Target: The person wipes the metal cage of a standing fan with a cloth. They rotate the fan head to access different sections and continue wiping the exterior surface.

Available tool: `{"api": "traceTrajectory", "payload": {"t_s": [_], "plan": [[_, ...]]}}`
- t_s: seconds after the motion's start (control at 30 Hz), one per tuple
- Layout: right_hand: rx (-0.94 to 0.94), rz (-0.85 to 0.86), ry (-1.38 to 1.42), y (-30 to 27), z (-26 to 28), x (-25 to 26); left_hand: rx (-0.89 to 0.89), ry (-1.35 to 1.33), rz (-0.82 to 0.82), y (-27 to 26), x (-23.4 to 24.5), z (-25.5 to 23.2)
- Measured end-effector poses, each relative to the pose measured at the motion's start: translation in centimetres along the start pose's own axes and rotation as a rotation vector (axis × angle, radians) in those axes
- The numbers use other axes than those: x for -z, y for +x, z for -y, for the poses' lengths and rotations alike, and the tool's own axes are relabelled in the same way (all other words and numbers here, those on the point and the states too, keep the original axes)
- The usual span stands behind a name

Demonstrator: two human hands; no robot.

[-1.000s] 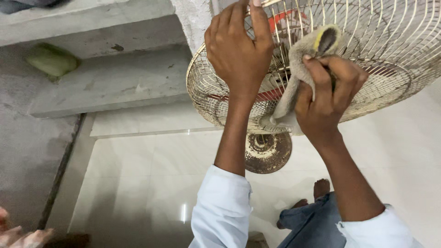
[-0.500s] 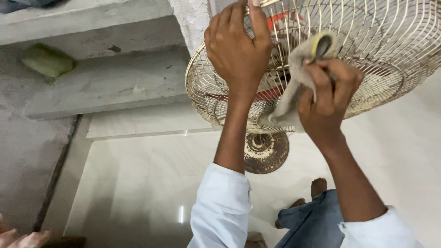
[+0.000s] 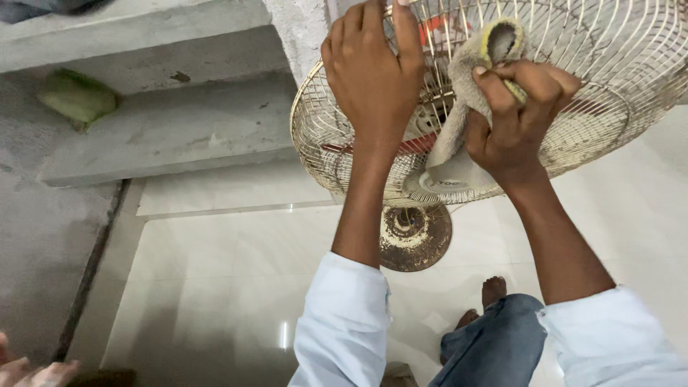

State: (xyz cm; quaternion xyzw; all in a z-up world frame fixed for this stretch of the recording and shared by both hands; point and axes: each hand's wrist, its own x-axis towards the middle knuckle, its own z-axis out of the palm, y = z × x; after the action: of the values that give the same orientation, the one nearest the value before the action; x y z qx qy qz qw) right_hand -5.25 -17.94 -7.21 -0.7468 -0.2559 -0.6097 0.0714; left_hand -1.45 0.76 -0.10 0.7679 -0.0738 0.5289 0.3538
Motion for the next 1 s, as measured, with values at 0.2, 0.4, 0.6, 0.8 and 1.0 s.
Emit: {"api": "traceTrajectory", "payload": {"t_s": [0.2,0.4,0.6,0.8,1.0], "plan": [[-0.018,0.021,0.035,1.9,1.4,1.0,-0.032,0.012,-0.023,1.0,-0.5,1.0],[0.101,0.093,-0.119,2.8,0.1,2.5,-0.054,-0.004,-0.033,1.2,-1.0,1.6],[0.006,0.017,-0.170,2.8,0.5,0.9,-0.056,0.000,-0.043,1.3,-1.7,2.2],[-0.078,0.057,-0.102,-0.4,1.9,-0.1,-0.037,-0.037,-0.054,0.8,-0.9,1.4],[-0.023,0.109,-0.025,1.2,2.0,2.2,-0.051,-0.046,-0.081,0.7,-0.8,1.3]]}}
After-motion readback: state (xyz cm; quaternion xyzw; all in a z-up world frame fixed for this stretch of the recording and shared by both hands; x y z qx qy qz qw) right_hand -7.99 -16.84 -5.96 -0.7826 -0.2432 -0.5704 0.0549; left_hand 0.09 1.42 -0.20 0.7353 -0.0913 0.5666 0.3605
